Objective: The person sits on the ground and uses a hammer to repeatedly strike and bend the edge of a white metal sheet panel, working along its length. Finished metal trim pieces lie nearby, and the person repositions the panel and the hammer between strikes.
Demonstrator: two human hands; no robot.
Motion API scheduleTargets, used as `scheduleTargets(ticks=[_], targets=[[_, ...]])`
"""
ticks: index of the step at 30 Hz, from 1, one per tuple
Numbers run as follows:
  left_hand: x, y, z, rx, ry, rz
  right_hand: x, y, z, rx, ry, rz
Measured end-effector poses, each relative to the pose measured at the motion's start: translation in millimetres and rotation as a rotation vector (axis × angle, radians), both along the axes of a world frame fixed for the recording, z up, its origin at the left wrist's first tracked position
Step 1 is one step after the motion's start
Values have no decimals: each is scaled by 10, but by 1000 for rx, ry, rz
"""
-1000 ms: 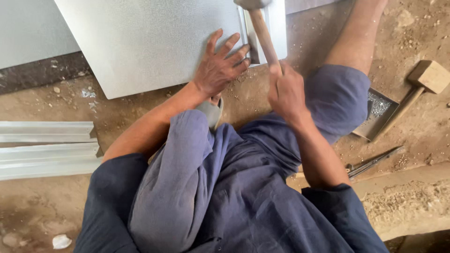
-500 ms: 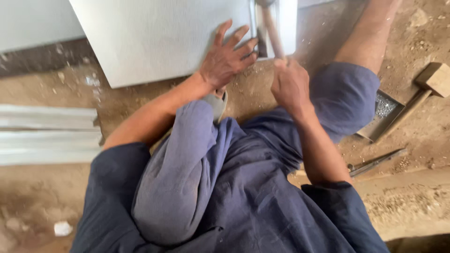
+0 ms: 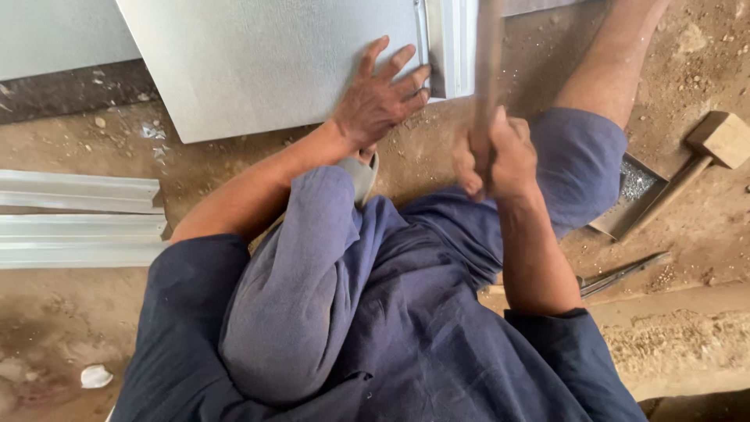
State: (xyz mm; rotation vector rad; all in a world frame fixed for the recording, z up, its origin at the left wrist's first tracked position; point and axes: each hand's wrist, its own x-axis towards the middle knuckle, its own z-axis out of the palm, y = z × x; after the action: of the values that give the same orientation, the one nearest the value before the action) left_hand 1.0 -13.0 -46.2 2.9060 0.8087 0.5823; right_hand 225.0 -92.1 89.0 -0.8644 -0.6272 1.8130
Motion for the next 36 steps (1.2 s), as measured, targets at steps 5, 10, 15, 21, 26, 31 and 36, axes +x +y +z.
scheduleTargets(ticks=[5, 10, 15, 21, 26, 31, 36], targets=[[3, 20, 11, 33, -42, -20, 9, -205, -28, 372, -946, -262], [-2, 17, 92, -2, -67, -3, 6, -86, -514, 571, -1055, -208], [9, 16, 61, 24, -55, 4, 264, 34, -461, 644, -1454, 12], [16, -23, -16, 59, -15, 18, 307, -383, 132, 736, -631, -513], [-22, 1, 36, 49, -28, 19, -20, -25, -381, 647, -1626, 148], [-14, 4, 51, -21, -37, -9, -125, -284, -219, 283, -1132, -145], [12, -6, -32, 16, -10, 5, -195, -153, -227, 590, -1226, -264]])
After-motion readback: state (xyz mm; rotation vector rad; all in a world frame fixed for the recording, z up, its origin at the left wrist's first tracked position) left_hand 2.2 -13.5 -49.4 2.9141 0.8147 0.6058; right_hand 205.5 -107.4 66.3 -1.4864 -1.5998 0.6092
